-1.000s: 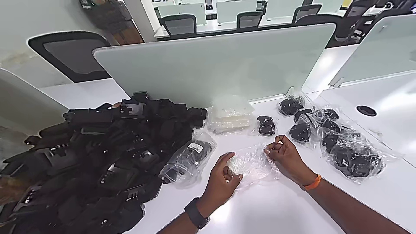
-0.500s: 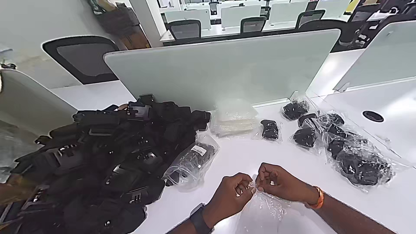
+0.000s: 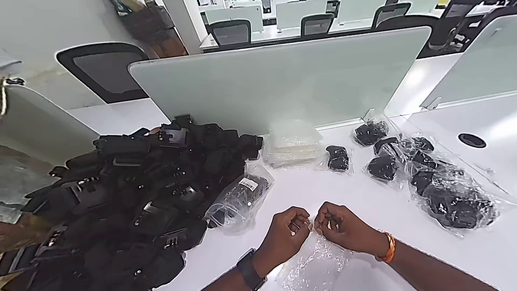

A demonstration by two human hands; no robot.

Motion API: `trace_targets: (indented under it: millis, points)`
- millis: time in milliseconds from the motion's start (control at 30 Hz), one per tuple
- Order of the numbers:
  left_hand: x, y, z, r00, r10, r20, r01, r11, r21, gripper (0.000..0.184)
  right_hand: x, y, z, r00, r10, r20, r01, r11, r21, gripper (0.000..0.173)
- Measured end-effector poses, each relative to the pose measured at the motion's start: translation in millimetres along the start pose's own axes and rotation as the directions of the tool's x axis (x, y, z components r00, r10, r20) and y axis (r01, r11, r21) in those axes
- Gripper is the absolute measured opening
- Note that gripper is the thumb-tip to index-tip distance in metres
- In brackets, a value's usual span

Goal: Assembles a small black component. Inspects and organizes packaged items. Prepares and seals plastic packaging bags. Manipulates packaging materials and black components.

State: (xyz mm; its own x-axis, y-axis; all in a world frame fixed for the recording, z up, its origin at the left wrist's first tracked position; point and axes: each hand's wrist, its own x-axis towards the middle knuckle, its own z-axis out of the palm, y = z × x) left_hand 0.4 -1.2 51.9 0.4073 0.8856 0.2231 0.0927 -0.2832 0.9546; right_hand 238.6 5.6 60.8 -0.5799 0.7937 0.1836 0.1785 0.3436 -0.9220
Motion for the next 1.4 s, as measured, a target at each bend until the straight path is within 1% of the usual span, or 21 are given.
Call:
trace_targets:
  millis: [100,200,400,533,733,933,1067,1133,1233,1333,1400]
  points:
    - [1.0,1.2,-0.2,1.0,-0.018,-0.007,0.018,0.999,-0.028,0.024,2.5,-2.4,-0.3,1.0,-0.013,-0.003,0.013,1.0,-0.027,0.013]
    - [0.8,1.3,0.0,1.0,0.005,0.016,-0.005,0.999,-0.043,0.028,5.6,-4.0,1.0,1.0,-0.021,0.002,0.021,1.0,-0.019,0.018]
    - [0.7,0.1,-0.5,1.0,0.006,0.009,-0.006,0.999,-0.042,0.027,5.9,-4.5,1.8,1.0,0.006,0.003,-0.005,0.998,-0.055,0.013]
    - [1.1,0.5,-0.1,1.0,-0.015,-0.012,0.014,0.999,-0.048,0.024,5.6,-0.5,2.7,0.999,-0.037,-0.02,0.036,0.999,-0.035,0.011]
    - [1.2,-1.1,0.9,1.0,0.014,-0.008,-0.015,0.999,-0.035,0.023,6.4,0.3,5.9,0.998,-0.052,-0.041,0.052,0.999,-0.008,0.012]
    - [0.8,-2.3,1.1,0.999,0.048,-0.011,-0.048,0.999,0.004,0.019,6.8,0.8,7.8,0.999,-0.033,-0.041,0.033,0.999,0.01,0.012]
    - [0.0,-1.8,2.3,0.999,0.048,-0.002,-0.048,0.998,0.037,0.019,6.7,-4.5,8.9,0.998,0.041,-0.037,-0.04,0.999,0.01,0.014]
    - [-0.1,-1.9,2.7,0.998,0.055,0.007,-0.055,0.997,0.05,0.018,7.1,-7.1,9.1,0.997,0.065,-0.032,-0.064,0.997,0.037,0.014]
    - [0.6,-0.3,3.8,0.998,0.053,0.021,-0.054,0.997,0.053,0.016,8.1,-9.4,10.3,0.997,0.067,-0.03,-0.065,0.995,0.078,0.015]
    - [0.6,0.4,3.9,0.999,0.047,0.021,-0.048,0.997,0.068,0.016,8.4,-9.9,12.1,0.996,0.073,-0.042,-0.069,0.995,0.07,0.015]
    - [0.8,0.0,3.7,0.999,0.051,-0.004,-0.051,0.995,0.083,0.016,8.5,-9.9,11.7,0.995,0.085,-0.058,-0.082,0.995,0.055,0.015]
